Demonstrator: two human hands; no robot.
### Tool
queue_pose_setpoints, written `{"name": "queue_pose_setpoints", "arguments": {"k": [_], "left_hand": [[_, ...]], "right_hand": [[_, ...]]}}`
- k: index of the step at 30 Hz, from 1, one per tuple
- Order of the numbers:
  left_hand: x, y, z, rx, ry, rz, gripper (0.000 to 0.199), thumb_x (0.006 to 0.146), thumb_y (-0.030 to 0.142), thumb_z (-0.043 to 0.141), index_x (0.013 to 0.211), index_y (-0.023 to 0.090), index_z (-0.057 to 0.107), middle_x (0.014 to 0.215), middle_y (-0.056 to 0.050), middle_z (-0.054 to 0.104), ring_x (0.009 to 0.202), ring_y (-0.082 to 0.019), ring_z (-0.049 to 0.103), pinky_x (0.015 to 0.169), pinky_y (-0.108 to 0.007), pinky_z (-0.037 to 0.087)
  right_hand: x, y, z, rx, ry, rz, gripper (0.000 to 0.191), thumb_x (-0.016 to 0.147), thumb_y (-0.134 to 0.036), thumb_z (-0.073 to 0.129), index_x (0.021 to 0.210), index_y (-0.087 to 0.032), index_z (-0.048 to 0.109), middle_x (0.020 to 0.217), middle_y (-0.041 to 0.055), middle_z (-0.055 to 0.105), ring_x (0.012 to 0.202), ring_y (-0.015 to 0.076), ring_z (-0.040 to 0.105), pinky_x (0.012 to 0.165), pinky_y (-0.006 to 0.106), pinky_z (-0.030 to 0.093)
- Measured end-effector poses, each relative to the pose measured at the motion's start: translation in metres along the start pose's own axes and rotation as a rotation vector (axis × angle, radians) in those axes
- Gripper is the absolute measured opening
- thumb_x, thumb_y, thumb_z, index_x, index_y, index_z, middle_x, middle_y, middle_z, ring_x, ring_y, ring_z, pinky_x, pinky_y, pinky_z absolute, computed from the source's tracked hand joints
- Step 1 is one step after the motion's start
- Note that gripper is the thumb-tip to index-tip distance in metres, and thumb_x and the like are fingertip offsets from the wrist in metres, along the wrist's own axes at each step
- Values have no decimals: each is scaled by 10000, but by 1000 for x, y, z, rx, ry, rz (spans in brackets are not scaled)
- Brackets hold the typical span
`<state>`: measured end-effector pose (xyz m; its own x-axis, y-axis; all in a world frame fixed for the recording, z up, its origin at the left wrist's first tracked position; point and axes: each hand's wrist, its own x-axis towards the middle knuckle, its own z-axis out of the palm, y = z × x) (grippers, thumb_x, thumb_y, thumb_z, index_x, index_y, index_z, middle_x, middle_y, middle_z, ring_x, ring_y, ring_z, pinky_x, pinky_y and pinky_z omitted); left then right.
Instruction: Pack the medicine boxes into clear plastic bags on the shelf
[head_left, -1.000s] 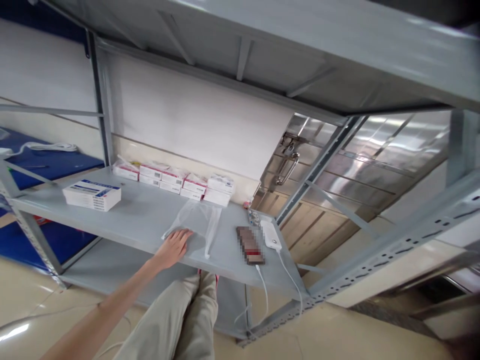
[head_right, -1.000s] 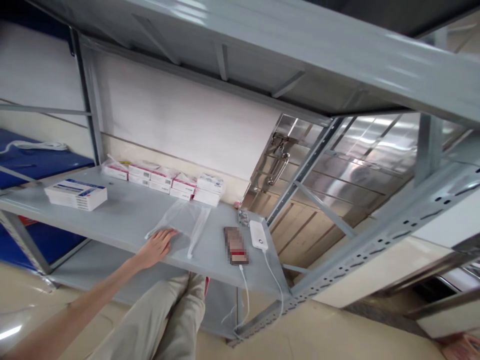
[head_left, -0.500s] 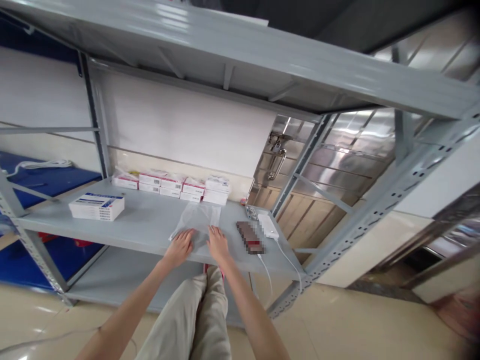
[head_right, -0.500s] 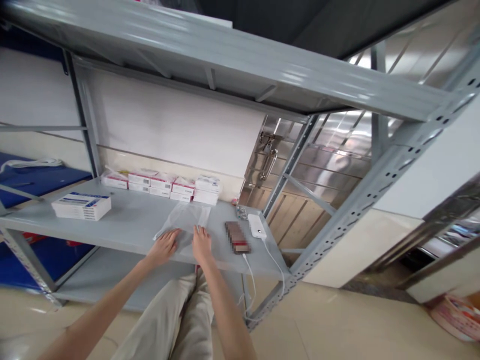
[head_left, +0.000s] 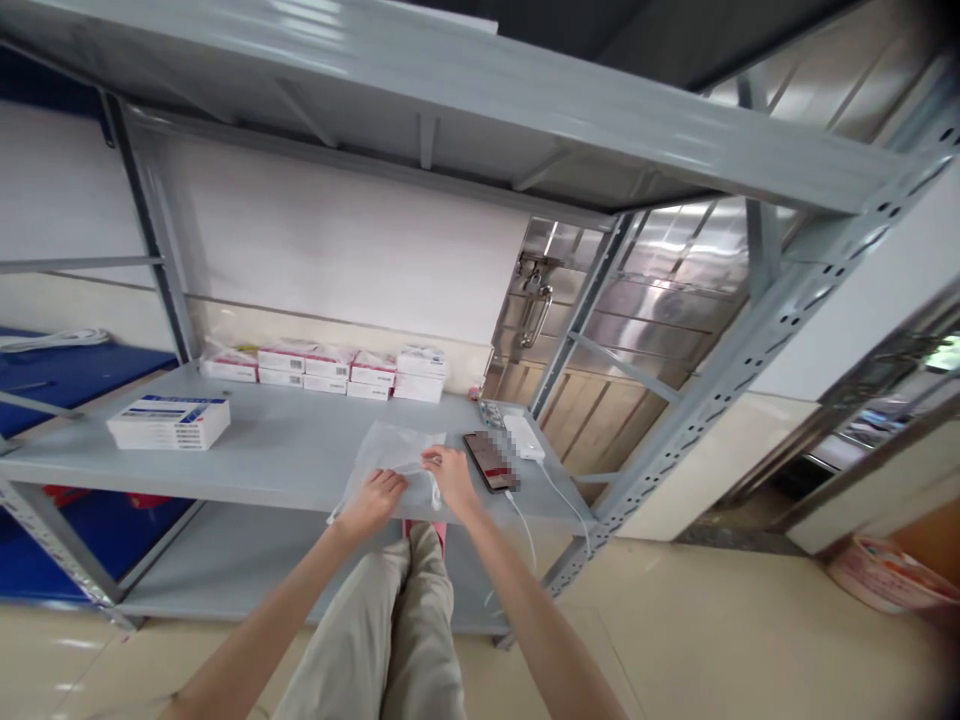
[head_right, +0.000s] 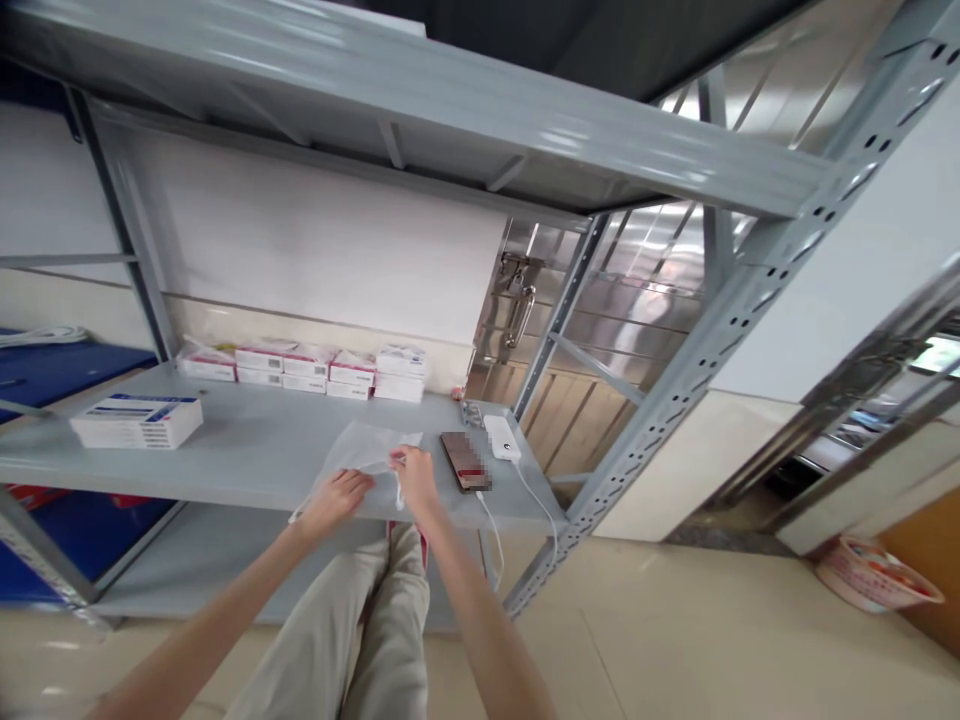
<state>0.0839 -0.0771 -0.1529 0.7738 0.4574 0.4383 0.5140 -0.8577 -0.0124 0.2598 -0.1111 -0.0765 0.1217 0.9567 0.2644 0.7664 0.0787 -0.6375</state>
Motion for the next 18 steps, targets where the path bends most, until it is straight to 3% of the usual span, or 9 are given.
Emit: {"name": "queue_pose_setpoints", "arguments": {"k": [4, 8, 14, 18], "left_hand": [[8, -6, -9, -2, 69, -106, 377, 891, 75, 337, 1194, 188, 530, 1149, -108, 597, 1043, -244, 549, 862, -387, 420], [4, -20, -6, 55, 121, -177, 400, 900, 96, 322, 1249, 193, 492, 1211, -118, 574, 1139, -255, 512, 910, -399, 406], [-4, -42, -10, 81, -63, -195, 379, 881, 118, 351, 1181, 192, 571, 1067, -111, 673, 921, -241, 634, 849, -394, 444], [-7, -43, -21, -33, -103, -110, 434, 918, 204, 318, 1309, 210, 507, 1143, -96, 678, 985, -221, 643, 900, -371, 446]], "right_hand": [[0, -4, -2, 60, 37, -69, 101, 757, -97, 653, 762, -179, 711, 831, 45, 737, 805, 170, 669, 786, 255, 475], [-1, -6, 7, 61, -7, -71, 116, 696, -80, 691, 643, -181, 670, 755, 18, 710, 748, 156, 641, 746, 254, 466], [-1, -7, 17, 44, -61, -109, 133, 638, -97, 756, 667, -171, 650, 757, 8, 681, 756, 152, 614, 726, 245, 447], [-1, -2, 18, 68, -70, -95, 138, 737, -113, 685, 861, -173, 693, 838, 34, 697, 810, 158, 632, 775, 253, 453]]}}
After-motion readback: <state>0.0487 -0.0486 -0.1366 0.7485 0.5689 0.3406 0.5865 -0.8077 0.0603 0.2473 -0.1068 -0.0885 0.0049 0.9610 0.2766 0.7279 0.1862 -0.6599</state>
